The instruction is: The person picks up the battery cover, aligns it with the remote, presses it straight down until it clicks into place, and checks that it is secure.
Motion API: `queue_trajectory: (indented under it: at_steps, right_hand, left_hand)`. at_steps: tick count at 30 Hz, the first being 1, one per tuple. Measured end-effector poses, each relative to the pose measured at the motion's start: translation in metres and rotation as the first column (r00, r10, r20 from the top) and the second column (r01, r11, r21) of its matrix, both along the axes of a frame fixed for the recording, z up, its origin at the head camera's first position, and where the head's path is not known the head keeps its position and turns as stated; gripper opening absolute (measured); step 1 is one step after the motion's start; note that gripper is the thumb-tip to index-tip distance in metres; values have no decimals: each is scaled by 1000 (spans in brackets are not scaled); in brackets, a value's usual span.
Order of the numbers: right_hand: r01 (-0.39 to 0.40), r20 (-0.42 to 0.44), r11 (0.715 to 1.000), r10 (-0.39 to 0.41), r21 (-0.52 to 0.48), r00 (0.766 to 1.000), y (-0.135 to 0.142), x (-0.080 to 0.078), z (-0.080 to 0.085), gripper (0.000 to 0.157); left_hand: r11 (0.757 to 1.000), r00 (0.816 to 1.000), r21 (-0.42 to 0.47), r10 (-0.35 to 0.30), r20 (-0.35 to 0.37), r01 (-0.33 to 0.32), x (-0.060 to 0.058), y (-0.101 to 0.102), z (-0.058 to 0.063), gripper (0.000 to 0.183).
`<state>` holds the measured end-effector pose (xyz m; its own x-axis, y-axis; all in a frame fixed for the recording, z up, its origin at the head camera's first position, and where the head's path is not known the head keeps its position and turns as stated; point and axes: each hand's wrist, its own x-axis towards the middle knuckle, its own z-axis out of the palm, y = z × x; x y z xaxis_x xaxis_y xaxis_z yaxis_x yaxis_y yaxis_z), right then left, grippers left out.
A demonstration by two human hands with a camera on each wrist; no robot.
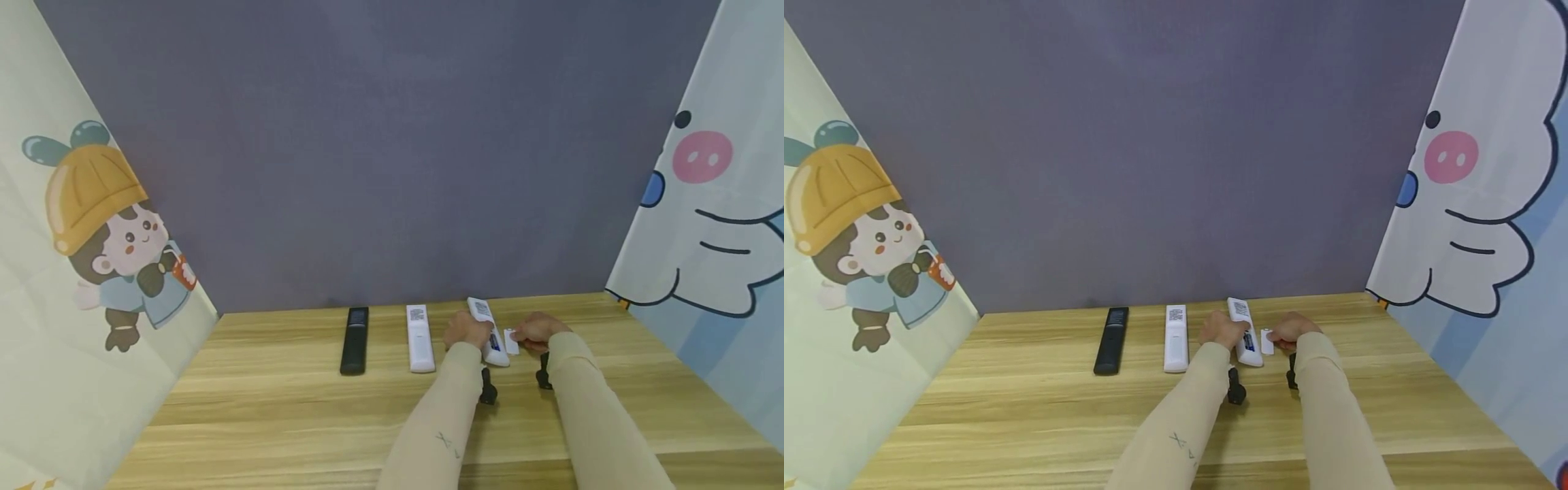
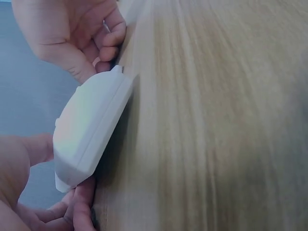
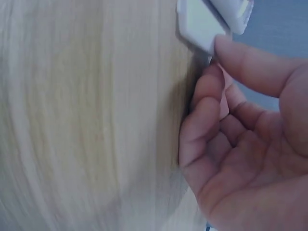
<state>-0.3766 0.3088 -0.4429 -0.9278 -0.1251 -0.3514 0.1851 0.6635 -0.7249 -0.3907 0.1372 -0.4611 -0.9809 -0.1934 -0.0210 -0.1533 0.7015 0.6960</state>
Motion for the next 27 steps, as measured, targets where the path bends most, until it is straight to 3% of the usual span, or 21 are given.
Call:
queue_trajectory:
  at_steps: [8,15,18,22,27]
  right_hand:
    - [51,-82,997,-47,50,996,-4,-1,-7,41]
    - [44,-181,998,-35,42,983,-2,2,-15,37]
    - [21,-195,1000,-21,-5,980,0,4,-18,38]
    - [48,-169,995,-62,-82,984,2,6,-21,36]
    - [96,-166,968,-137,-230,977,5,9,-26,17]
  left_hand:
    - [998,998,16,-55,24,55,0,-6,3,32]
    - [997,997,-4,-79,15,79,3,-11,3,33]
    - [997,997,41,-67,26,66,0,-11,-1,34]
    - [996,998,69,-60,17,58,0,-13,-3,36]
    - [993,997,93,-68,-25,70,5,-17,0,33]
